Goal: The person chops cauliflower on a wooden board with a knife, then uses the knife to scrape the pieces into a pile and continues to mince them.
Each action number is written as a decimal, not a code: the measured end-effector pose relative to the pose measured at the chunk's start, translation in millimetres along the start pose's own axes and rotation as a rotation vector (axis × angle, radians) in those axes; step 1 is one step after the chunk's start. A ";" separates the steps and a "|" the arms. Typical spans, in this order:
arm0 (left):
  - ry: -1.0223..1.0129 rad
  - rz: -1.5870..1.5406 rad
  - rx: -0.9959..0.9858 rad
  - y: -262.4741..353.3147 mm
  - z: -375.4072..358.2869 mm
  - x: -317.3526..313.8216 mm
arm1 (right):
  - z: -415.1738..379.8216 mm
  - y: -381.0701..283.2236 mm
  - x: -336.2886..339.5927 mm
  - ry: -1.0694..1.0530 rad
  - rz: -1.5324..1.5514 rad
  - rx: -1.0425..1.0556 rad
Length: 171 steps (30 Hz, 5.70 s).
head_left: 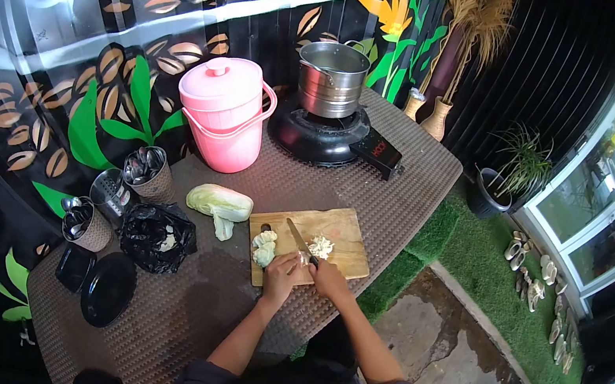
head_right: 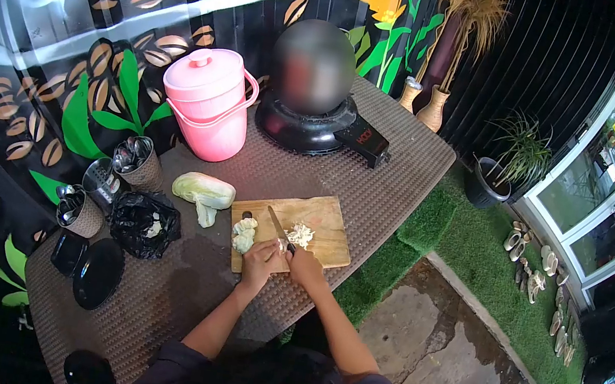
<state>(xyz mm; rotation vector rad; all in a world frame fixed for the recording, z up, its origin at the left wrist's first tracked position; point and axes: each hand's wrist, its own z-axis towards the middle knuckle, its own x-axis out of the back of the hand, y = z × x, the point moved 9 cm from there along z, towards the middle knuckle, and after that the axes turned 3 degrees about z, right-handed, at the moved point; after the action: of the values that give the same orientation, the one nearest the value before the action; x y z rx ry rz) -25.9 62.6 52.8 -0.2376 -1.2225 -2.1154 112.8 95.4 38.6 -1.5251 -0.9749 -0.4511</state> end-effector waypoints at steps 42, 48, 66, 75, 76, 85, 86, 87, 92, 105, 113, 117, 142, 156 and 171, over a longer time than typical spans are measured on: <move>-0.036 -0.037 0.065 -4.6 -1.9 -0.9 | 6.6 -3.4 -10.1 0.127 -0.089 -0.009; -0.032 -0.022 0.024 -2.8 -1.0 -1.2 | -9.3 -4.4 -0.4 0.003 0.025 0.001; -0.039 0.032 -0.029 -0.6 -3.0 -1.9 | -10.7 1.7 -3.7 0.078 -0.091 -0.060; -0.033 -0.001 -0.012 1.5 -0.5 3.2 | -23.3 -7.8 -4.3 0.010 -0.099 -0.030; -0.035 -0.001 -0.012 0.5 -0.8 2.6 | -26.4 -8.2 -4.4 0.050 -0.106 -0.044; -0.047 0.012 0.009 -2.8 -1.3 1.2 | -19.8 -6.9 -16.4 0.138 -0.160 -0.072; -0.049 0.022 0.005 0.1 -0.6 2.4 | -17.2 -6.4 -16.3 0.129 -0.166 -0.072; -0.047 0.022 0.004 0.2 -0.9 2.2 | -15.1 -5.6 -13.8 0.130 -0.167 -0.071; -0.025 -0.012 -0.010 3.6 0.2 5.5 | -4.4 -1.8 -5.7 0.023 -0.056 -0.016; -0.040 -0.013 0.015 2.3 -0.4 4.2 | -28.1 -7.7 -18.5 0.125 -0.127 -0.133; -0.036 -0.025 0.017 -0.2 -1.4 5.3 | -2.3 -1.2 -12.7 0.045 -0.061 -0.070; -0.038 -0.040 0.031 -1.3 -3.8 5.0 | -12.6 -7.8 -5.6 0.029 -0.063 -0.032; -0.036 -0.038 0.018 2.0 -1.4 5.2 | -36.4 0.7 -20.2 0.124 -0.039 -0.154; -0.095 0.052 -0.004 13.9 3.2 -3.2 | -36.1 -8.3 -0.9 0.184 0.049 -0.099; -0.004 0.118 -0.093 24.2 1.9 6.3 | -39.5 0.1 4.0 0.283 0.067 -0.042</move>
<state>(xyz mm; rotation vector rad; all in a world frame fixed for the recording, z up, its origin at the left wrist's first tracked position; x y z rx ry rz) -15.7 53.2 73.7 -0.3468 -1.0866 -2.0722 124.8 59.3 50.1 -1.4790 -0.6956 -0.6239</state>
